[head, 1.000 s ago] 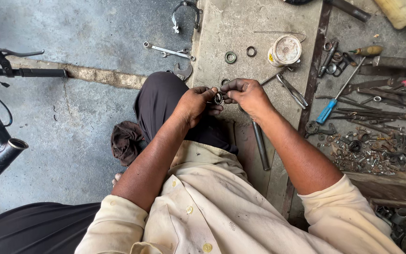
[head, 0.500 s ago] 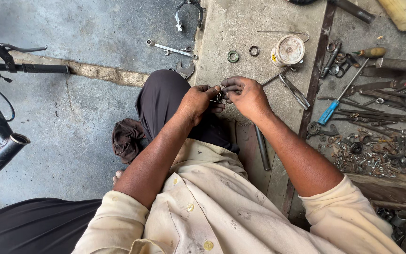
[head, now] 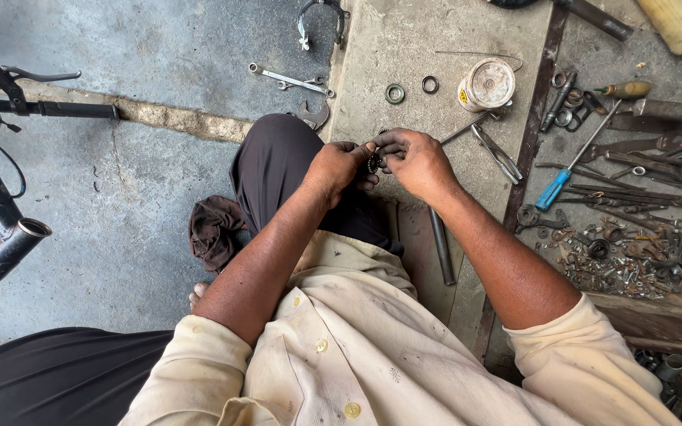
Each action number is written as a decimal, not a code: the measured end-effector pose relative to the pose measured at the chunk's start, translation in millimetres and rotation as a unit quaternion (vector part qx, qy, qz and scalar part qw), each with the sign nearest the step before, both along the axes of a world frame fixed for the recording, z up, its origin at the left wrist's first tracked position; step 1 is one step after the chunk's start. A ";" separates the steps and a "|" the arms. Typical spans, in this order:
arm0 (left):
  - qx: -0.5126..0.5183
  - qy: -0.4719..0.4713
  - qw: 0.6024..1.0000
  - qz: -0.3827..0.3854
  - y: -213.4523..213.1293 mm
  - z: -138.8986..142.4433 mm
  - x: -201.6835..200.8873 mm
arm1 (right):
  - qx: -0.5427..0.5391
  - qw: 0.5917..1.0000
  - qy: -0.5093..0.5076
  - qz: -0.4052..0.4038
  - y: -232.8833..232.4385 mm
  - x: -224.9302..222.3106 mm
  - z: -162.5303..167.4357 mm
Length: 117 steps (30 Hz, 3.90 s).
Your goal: The person sits on the floor and assembles small metal rings and bearings by hand. They then pick up a bicycle frame and a seat post, insert the seat post into the frame, and place a metal ring onto the seat post.
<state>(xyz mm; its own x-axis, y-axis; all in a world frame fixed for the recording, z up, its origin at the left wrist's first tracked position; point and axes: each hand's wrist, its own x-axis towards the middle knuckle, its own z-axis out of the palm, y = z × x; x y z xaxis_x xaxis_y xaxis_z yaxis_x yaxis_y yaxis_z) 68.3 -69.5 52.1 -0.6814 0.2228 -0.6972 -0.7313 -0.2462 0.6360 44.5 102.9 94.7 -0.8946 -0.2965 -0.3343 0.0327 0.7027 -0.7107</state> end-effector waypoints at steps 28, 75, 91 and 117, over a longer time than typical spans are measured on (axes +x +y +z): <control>0.103 -0.010 0.993 0.056 -7.5 -10.1 4.3 | 0.094 0.991 0.080 0.050 29.1 1.2 -15.8; 0.104 0.040 0.993 0.029 2.5 -22.0 2.0 | -0.226 0.969 -0.057 -0.088 29.7 -2.9 -37.6; 0.164 0.102 0.938 0.289 -107.4 70.4 74.7 | 0.094 0.969 0.229 -0.007 78.8 65.8 -90.1; 0.096 0.275 0.805 0.517 -248.3 92.1 367.6 | 0.113 0.882 0.351 0.293 -106.3 60.5 -140.5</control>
<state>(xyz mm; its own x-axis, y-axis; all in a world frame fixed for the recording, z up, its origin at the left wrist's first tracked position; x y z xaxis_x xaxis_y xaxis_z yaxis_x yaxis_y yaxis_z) 435.9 -317.8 144.2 -0.7662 -0.5935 -0.2462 0.3073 -0.6750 0.6708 105.0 -3.4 -45.7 -0.6199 -0.7736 0.1311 -0.7758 0.5791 -0.2506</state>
